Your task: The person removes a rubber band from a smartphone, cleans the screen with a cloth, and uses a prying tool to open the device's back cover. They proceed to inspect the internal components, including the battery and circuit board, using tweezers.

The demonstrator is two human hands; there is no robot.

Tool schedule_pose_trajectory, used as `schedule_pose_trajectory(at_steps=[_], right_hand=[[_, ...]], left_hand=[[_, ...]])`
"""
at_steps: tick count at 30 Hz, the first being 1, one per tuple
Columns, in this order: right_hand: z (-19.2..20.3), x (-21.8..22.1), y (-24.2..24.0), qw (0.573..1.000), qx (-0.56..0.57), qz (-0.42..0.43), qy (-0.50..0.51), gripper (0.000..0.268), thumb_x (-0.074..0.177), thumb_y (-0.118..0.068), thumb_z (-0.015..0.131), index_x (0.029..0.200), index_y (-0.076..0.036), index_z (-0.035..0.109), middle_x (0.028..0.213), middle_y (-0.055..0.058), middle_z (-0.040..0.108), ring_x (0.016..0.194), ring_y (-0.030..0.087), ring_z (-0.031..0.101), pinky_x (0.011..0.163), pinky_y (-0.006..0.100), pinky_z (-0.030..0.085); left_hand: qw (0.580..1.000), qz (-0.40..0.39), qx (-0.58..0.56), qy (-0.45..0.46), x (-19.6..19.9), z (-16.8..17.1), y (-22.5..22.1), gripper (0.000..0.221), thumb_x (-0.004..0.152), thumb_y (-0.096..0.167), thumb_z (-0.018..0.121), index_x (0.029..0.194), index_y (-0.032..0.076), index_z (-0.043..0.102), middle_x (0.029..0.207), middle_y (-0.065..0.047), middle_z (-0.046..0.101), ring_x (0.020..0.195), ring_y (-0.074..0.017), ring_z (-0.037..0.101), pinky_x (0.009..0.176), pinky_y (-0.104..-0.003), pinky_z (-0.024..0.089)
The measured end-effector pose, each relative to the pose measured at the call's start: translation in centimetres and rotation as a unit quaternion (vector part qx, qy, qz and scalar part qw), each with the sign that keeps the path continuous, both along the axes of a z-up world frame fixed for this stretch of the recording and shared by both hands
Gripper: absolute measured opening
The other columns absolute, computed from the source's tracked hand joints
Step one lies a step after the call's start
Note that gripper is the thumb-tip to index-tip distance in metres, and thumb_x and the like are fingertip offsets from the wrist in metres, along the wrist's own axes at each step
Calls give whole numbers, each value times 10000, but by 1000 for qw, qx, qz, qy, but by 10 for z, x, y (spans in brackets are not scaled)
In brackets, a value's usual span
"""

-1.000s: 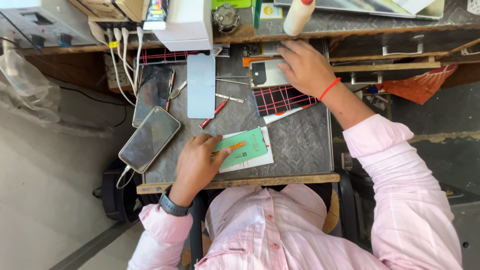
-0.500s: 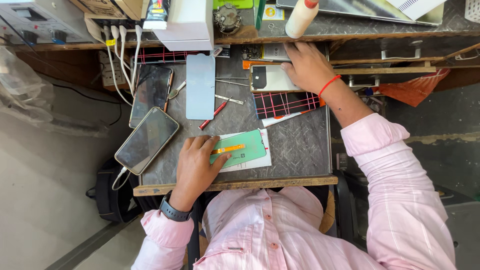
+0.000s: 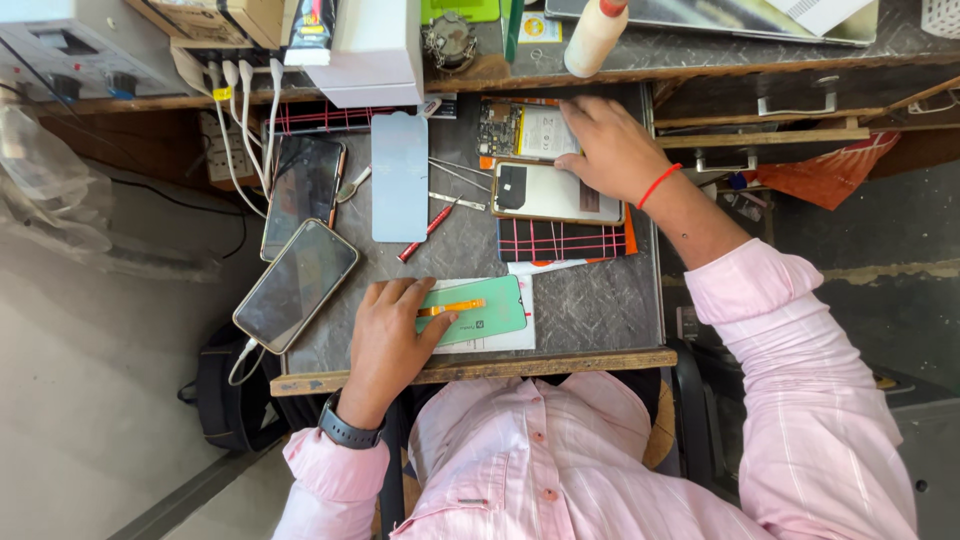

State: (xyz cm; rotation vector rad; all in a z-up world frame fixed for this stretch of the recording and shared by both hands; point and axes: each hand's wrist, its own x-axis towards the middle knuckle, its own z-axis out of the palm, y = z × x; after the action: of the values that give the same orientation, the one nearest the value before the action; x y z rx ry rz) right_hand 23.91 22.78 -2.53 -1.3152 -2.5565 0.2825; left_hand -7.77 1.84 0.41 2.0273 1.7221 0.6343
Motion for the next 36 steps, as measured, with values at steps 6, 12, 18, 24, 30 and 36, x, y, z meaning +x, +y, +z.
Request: schedule_pose_trajectory(at_steps=[6,12,18,24,30,36], right_hand=[[7,-10,9,996,-67,-51,-25,853,672,-327,937,1366,28,591,1254,232,563,1190,416,540,1019,468,468],[9,-13,3,991,-100,-76,36,687,655,-262,929,1221,9,649,1149,243,639,1056,410,641,897,482,525],[27,-11,11,980,-161,-55,104,352,852,-185,817,1133,-30,673,1004,206,734,930,360,723,811,448,551],[50,-14,-8,977,-118,-34,173,308,914,-159,787,1130,-2,633,966,200,720,875,317,696,765,419,526],[38,-18,-81,774,-302,-60,554,309,1048,-179,692,1261,-13,542,1166,77,665,1068,140,633,947,300,540],[-11,-62,-171,738,-318,-55,592,328,1067,-112,602,1337,-8,448,1262,83,633,1168,110,598,1040,276,503]], left_hand=[[1000,2,9,-15,-2,0,-3,453,799,279,800,1162,17,723,1098,-151,715,1025,-370,615,895,-452,494],[1000,2,-1,-27,-5,-1,-5,448,797,265,806,1161,17,724,1089,-155,712,1010,-371,611,882,-450,493],[999,5,-1,-31,-4,1,-2,452,799,272,803,1168,23,723,1071,-148,716,1013,-365,617,889,-450,495],[999,27,-3,-46,-4,-3,-5,425,805,253,800,1153,20,724,1058,-153,716,996,-369,621,859,-459,495],[976,92,97,-171,10,1,-6,175,859,145,811,915,44,679,911,-98,714,813,-289,690,731,-367,540],[967,-21,187,-170,57,37,15,174,859,89,824,960,62,684,799,-88,640,708,-280,646,631,-387,495]])
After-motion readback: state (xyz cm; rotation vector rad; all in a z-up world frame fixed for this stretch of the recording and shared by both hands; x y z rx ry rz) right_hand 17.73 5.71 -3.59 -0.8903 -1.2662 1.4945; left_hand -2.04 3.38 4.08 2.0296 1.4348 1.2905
